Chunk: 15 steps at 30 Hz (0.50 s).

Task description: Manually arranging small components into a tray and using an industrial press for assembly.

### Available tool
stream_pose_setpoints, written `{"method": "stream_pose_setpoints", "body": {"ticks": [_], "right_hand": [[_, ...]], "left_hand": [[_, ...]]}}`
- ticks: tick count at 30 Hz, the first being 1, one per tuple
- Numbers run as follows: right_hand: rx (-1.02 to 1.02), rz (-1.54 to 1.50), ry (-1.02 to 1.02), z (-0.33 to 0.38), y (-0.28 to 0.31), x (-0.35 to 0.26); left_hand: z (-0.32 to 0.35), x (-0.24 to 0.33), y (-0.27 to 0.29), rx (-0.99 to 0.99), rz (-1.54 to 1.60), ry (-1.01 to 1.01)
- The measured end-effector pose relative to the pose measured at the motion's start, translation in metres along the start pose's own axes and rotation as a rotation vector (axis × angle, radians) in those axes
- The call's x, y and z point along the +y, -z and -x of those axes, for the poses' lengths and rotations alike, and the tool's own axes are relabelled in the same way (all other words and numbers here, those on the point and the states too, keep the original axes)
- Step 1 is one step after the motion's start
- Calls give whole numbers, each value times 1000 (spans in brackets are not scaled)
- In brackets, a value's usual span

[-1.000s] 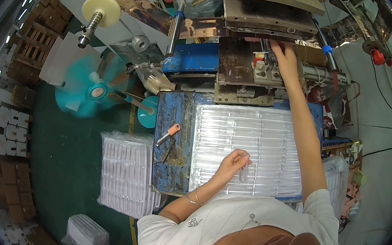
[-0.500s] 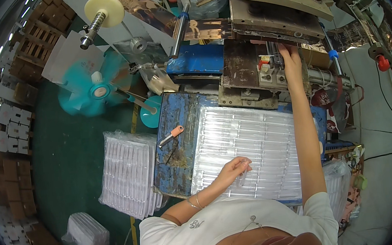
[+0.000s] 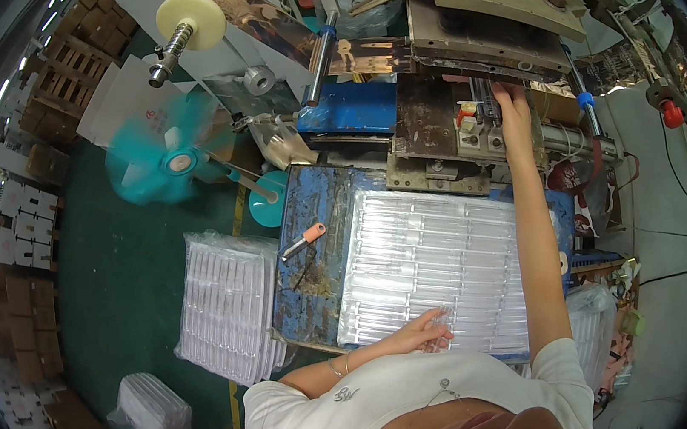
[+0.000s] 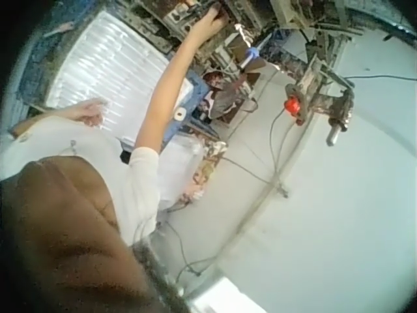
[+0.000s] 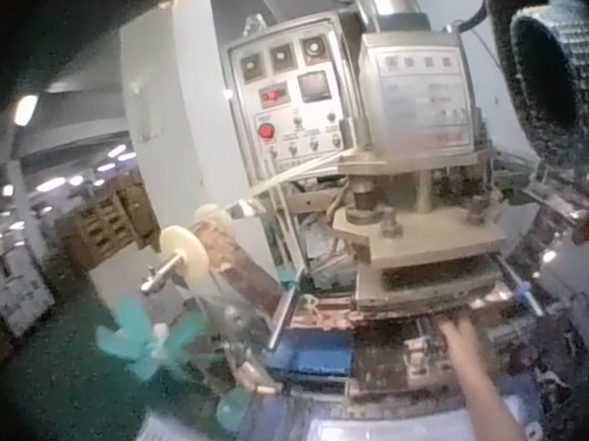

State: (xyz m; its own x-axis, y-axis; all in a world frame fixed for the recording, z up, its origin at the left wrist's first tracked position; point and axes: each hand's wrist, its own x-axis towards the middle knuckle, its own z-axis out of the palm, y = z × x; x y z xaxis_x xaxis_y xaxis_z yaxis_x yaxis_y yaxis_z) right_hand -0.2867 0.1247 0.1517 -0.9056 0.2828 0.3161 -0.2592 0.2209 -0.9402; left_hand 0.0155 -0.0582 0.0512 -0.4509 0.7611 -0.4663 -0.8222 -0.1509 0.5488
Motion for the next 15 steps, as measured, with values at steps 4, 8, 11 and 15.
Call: {"method": "stream_pose_setpoints", "body": {"ticks": [4, 8, 11, 15], "right_hand": [[7, 20, -11, 0, 1, 1], [19, 4, -16, 2, 0, -4], [23, -75, -12, 6, -2, -11], [11, -39, 2, 5, -2, -9]], "left_hand": [[0, 3, -2, -11, -78, -7], [2, 1, -2, -15, -93, 6], [0, -4, 2, -51, -57, 6], [0, -3, 3, -112, -107, -13]]}}
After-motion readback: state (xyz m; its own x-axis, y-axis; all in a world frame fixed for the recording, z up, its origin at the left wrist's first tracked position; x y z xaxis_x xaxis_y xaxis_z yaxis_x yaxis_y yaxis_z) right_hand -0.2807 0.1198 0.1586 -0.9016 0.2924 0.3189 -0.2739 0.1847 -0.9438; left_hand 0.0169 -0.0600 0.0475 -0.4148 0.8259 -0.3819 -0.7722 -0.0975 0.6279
